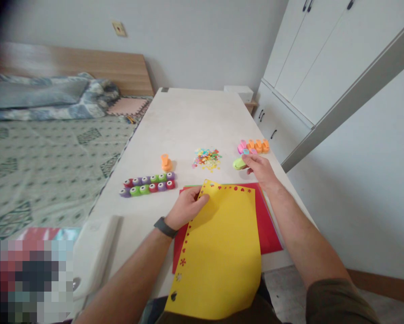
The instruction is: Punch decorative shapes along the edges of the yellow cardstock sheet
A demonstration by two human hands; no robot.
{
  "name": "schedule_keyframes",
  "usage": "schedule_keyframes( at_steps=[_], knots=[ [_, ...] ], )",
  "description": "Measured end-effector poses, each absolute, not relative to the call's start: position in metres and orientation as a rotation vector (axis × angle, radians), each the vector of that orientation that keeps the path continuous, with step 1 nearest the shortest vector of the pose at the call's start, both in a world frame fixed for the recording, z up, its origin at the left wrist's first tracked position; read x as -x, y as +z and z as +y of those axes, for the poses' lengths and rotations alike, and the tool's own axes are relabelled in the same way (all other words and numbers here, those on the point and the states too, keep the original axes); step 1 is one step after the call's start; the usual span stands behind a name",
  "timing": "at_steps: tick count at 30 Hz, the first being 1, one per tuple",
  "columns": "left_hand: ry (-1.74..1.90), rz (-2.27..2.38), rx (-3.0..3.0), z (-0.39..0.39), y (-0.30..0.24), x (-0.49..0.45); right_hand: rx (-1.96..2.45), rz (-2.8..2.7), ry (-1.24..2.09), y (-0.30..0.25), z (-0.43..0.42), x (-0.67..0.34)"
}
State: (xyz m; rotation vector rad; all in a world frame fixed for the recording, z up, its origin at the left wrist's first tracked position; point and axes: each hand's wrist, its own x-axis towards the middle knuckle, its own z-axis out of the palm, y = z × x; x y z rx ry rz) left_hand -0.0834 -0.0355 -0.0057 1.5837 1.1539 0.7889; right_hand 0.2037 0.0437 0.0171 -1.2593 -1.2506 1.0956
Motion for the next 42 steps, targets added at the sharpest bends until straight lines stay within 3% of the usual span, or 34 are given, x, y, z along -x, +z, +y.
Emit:
schedule_keyframes(
  at_steps=[16, 26, 42],
  knots=[
    [0.829, 1.159, -1.58, -0.037, 0.004, 0.084, 1.276, -1.135, 1.222, 0.016, 0.044, -0.21],
    [0.825, 1.183, -1.57, -0.038, 0.005, 0.083, 1.463, -0.923, 0.875, 0.027, 0.073, -0.287],
    [0.795, 1.17, -1.582, -0.036, -0.005, 0.083, 1.686, -0.942, 0.876, -0.014, 0.113, -0.32]
  ],
)
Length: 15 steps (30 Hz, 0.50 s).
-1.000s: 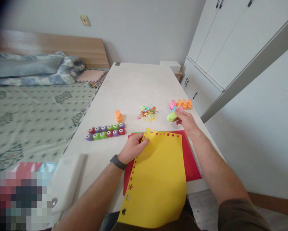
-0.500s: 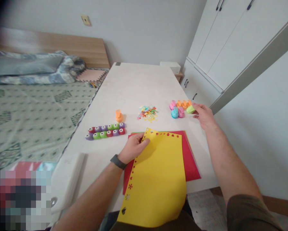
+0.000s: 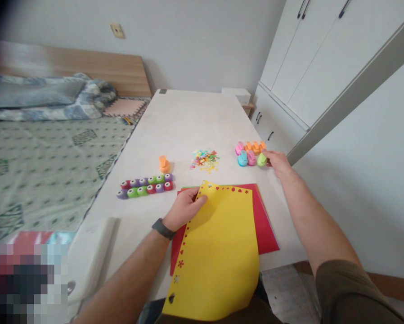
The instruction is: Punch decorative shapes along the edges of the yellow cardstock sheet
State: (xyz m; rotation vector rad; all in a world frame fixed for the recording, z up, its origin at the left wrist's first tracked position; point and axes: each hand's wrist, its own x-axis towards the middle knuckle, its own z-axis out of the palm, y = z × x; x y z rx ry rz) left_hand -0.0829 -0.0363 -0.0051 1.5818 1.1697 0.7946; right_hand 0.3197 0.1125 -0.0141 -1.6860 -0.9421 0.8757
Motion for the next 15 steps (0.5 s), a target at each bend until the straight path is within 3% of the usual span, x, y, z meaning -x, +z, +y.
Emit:
schedule_keyframes(
  at_steps=[15],
  knots=[
    [0.814, 1.183, -1.627, -0.037, -0.004, 0.083, 1.834, -0.965, 0.863, -0.001, 0.126, -0.309]
  ],
)
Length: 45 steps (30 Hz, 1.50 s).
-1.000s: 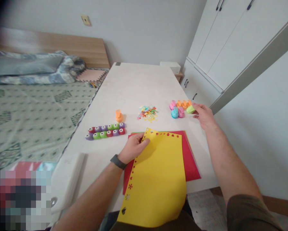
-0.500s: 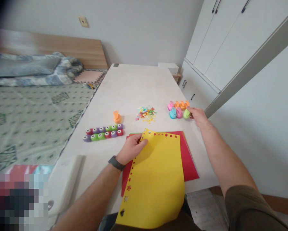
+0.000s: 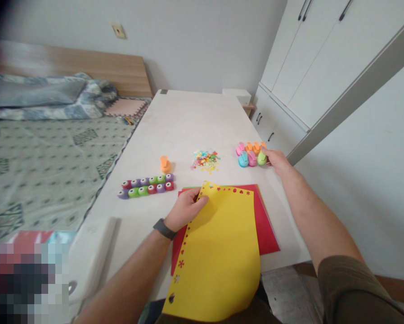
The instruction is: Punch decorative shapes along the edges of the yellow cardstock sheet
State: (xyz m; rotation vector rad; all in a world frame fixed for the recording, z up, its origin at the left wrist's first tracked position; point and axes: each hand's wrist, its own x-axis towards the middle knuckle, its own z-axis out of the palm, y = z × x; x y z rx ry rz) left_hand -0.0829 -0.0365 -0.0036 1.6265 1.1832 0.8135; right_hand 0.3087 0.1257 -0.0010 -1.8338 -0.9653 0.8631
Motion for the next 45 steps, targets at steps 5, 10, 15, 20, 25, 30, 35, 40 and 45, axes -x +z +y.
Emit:
schedule_keyframes(
  at_steps=[5, 10, 15, 20, 25, 30, 35, 40, 45],
  knots=[
    [0.805, 1.157, -1.6, -0.036, -0.003, 0.083, 1.885, -1.029, 0.825, -0.003, 0.125, -0.305],
    [0.808, 1.156, -1.598, -0.036, -0.005, 0.084, 1.908, -1.06, 0.806, -0.002, 0.124, -0.3],
    [0.809, 1.151, -1.583, -0.036, -0.007, 0.083, 1.903, -1.042, 0.788, 0.0, 0.12, -0.292],
    [0.806, 1.134, -1.571, -0.036, -0.007, 0.084, 1.855, -1.139, 0.717, 0.01, 0.108, -0.281],
    [0.809, 1.137, -1.576, -0.037, -0.008, 0.085, 1.914, -1.184, 0.649, 0.011, 0.105, -0.28],
    [0.816, 1.146, -1.6, -0.036, -0.008, 0.084, 2.068, -1.19, 0.409, 0.008, 0.111, -0.287],
    [0.834, 1.153, -1.619, -0.036, -0.006, 0.083, 1.921, -1.212, 0.078, 0.023, 0.112, -0.264],
    [0.852, 1.19, -1.618, -0.037, -0.002, 0.083, 1.498, -1.505, 0.376, 0.051, 0.11, -0.179],
    [0.871, 1.195, -1.574, -0.038, 0.0, 0.082, 1.363, -1.908, 0.737, 0.058, 0.114, -0.07]
  ],
)
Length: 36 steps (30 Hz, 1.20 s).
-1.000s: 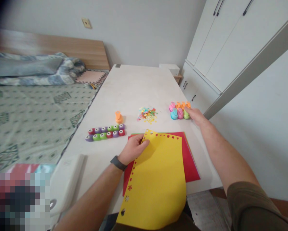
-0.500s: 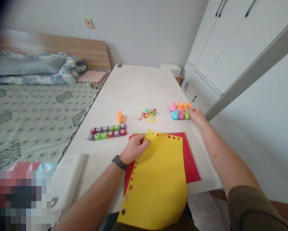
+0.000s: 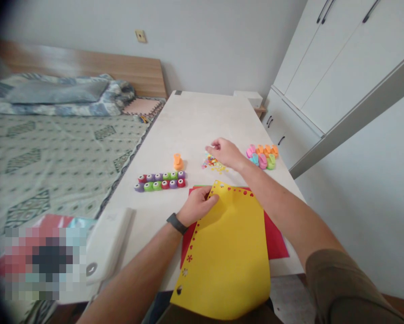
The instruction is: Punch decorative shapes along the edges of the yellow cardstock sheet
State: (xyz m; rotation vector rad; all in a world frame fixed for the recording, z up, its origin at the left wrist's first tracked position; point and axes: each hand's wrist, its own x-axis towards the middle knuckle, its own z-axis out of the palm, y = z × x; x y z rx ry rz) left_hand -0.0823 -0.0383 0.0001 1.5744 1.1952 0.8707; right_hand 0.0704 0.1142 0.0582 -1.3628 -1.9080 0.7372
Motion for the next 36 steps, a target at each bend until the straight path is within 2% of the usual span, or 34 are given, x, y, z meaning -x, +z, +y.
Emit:
schedule_keyframes(
  at_steps=[8, 12, 18, 23, 28, 36],
  knots=[
    [0.868, 1.172, -1.68, -0.036, -0.007, 0.082, 1.416, -2.13, 0.898, 0.028, 0.14, 0.043],
    [0.88, 1.206, -1.704, -0.036, -0.007, 0.082, 1.506, -2.105, 0.926, 0.02, 0.141, 0.062],
    [0.895, 1.222, -1.7, -0.036, -0.006, 0.082, 1.436, -1.97, 1.145, 0.027, 0.132, 0.064],
    [0.883, 1.22, -1.689, -0.035, -0.008, 0.082, 1.189, -1.681, 1.301, 0.052, 0.123, 0.029],
    [0.9, 1.259, -1.633, -0.034, -0.011, 0.083, 0.973, -1.359, 1.455, 0.072, 0.094, -0.052],
    [0.949, 1.283, -1.453, -0.03, -0.012, 0.085, 1.058, -1.122, 1.394, 0.045, 0.039, -0.186]
  ],
)
